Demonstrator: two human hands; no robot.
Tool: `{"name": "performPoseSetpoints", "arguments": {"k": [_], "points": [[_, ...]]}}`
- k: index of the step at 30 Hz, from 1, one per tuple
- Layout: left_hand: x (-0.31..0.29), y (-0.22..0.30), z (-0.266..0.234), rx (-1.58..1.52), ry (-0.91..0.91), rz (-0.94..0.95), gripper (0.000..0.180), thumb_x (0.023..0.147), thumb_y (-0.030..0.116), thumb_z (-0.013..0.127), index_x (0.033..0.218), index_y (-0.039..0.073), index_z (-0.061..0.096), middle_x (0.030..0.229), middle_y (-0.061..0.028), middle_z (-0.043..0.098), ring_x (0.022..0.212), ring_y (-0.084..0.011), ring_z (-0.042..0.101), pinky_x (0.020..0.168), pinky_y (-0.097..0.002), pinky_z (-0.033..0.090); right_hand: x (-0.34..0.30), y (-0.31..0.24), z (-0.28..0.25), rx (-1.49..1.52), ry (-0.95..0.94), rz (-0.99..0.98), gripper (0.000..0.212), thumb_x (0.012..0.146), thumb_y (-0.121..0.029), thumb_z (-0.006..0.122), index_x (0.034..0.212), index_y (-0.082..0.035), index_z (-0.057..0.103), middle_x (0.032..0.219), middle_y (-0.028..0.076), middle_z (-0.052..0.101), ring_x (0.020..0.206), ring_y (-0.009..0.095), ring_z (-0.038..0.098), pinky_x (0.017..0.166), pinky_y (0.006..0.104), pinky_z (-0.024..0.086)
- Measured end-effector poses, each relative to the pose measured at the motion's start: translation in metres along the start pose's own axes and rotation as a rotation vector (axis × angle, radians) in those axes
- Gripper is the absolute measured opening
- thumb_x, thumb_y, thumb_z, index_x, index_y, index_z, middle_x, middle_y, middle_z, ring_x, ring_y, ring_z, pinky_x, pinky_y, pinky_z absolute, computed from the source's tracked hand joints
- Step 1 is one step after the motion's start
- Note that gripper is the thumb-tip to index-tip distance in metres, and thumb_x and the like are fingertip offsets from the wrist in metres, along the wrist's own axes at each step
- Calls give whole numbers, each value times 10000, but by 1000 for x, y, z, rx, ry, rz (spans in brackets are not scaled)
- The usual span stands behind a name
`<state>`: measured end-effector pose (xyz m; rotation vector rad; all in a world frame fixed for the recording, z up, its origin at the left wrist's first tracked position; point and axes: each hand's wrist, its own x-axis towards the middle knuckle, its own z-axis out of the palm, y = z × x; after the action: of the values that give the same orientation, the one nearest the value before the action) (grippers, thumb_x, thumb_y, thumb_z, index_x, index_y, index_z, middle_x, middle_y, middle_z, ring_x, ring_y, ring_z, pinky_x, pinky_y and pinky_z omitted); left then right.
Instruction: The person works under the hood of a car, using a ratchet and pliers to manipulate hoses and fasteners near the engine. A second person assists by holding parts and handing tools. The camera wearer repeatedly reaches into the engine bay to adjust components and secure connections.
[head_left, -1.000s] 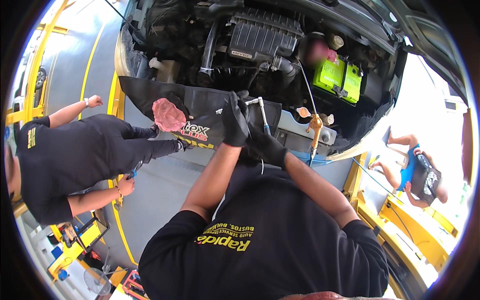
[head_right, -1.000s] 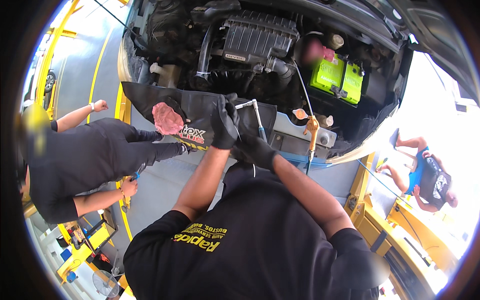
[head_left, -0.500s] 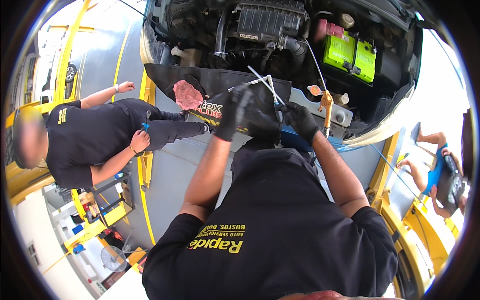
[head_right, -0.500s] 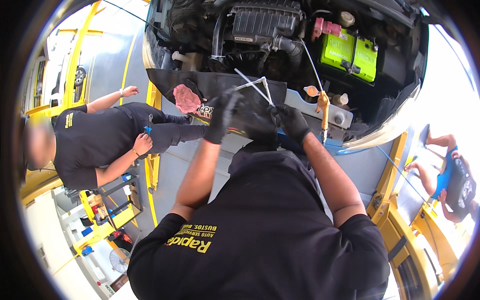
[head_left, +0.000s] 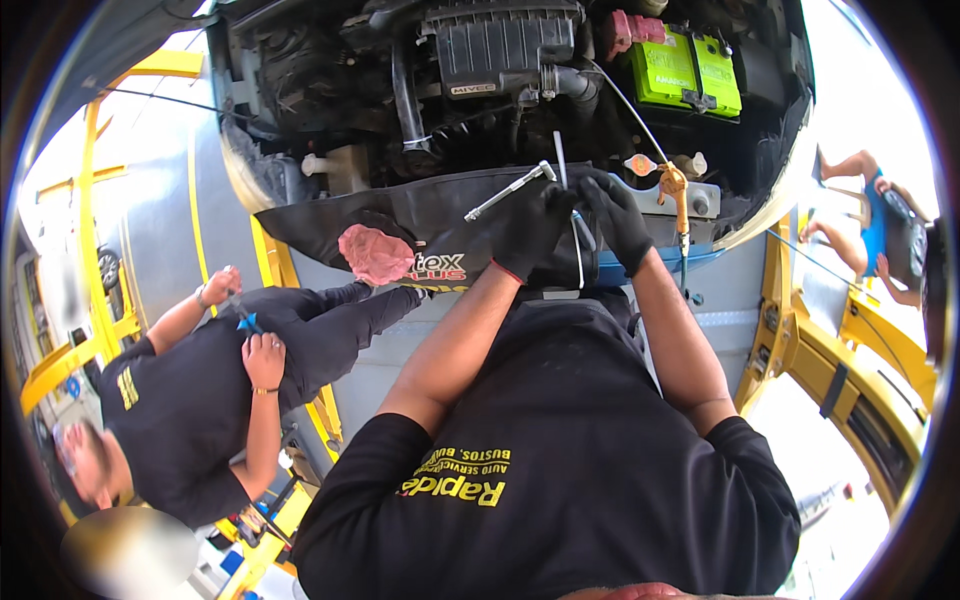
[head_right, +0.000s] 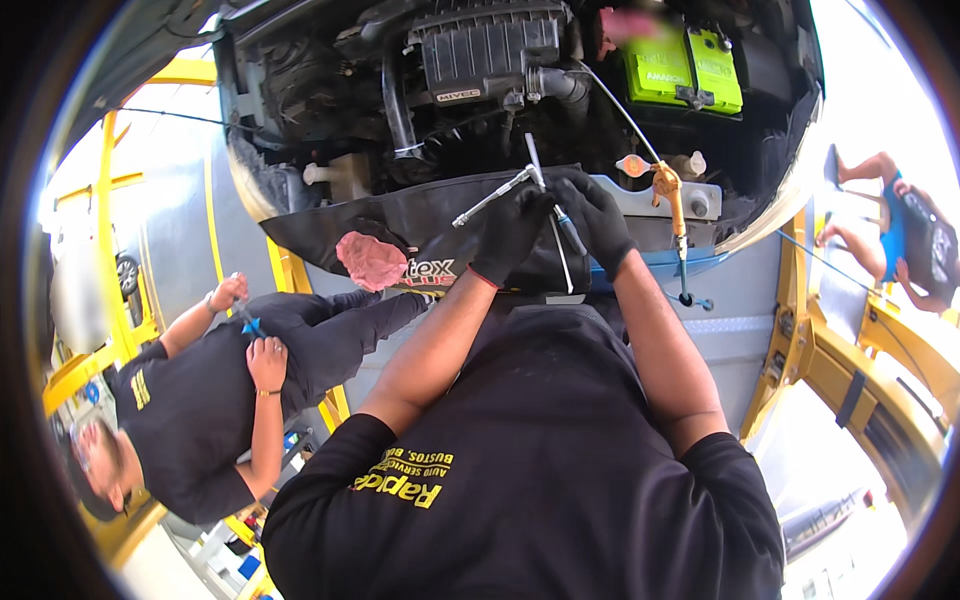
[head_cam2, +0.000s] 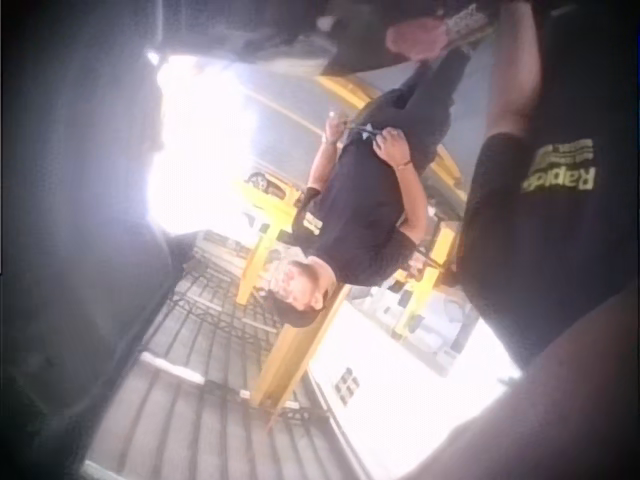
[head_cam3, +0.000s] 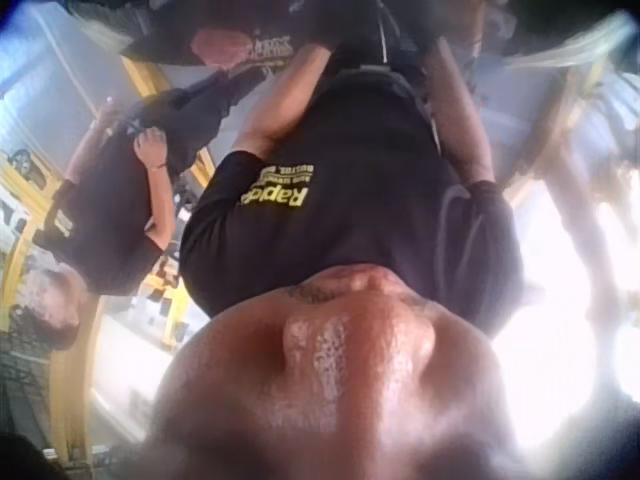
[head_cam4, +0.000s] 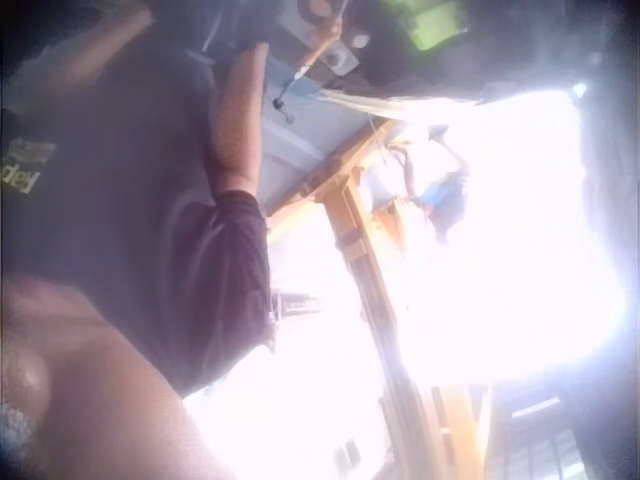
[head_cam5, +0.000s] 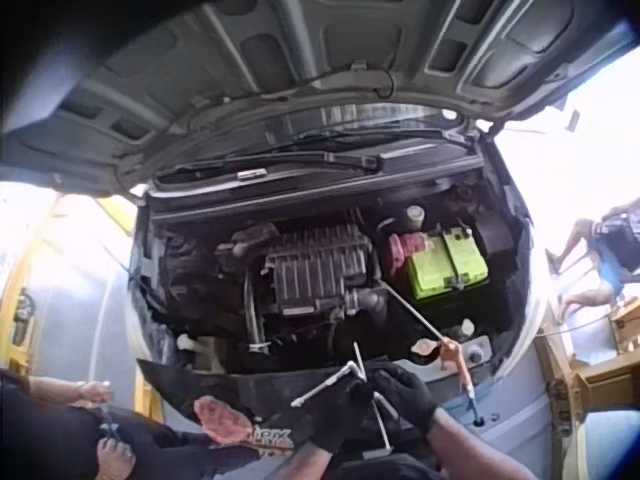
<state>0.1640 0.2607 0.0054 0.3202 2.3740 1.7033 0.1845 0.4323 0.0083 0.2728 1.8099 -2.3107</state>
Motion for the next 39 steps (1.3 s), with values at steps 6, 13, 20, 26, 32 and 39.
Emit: {"name": "performPoseSetpoints", "arguments": {"k": [6,13,20,26,32,39], "points": [[29,-24,-11,45,-140,143,170,961,160,618,1018,24,702,955,-192,691,912,-399,663,755,-474,513,49,33,29,-48,251,11,212,1031,-52,611,1220,-12,698,955,0,715,853,57,626,786,225,511],[60,-69,-35,41,-28,215,207,913,218,703,1075,89,723,968,-138,687,924,-346,672,795,-461,525,72,54,-3,117,336,1,210,1063,-96,578,1243,-58,677,901,-33,640,759,30,573,708,194,490],[163,-77,-56,444,202,506,327,850,227,756,1151,102,732,1036,-112,653,1005,-321,647,835,-443,533,120,64,-18,149,187,120,236,1014,-64,618,1243,-45,670,1018,8,697,820,56,633,753,218,527],[181,-83,-40,621,72,432,314,798,140,750,1103,92,695,1053,-129,627,999,-336,639,845,-437,528,159,69,-18,-276,173,152,225,929,-209,668,1064,-39,727,860,100,721,790,209,698,731,355,536],[168,-85,-37,46,97,-48,409,911,22,733,1297,-13,602,1158,-109,658,1044,-186,649,889,-322,545,164,77,-13,-391,194,3,206,954,-172,645,1063,-1,679,768,107,660,657,175,590,669,335,498],[172,-82,-34,166,95,50,397,930,-19,708,1311,-40,600,1195,-115,659,1037,-158,656,904,-296,548,176,76,-13,-183,157,119,199,949,-148,630,1051,16,676,771,121,653,677,195,567,693,361,483]]}}
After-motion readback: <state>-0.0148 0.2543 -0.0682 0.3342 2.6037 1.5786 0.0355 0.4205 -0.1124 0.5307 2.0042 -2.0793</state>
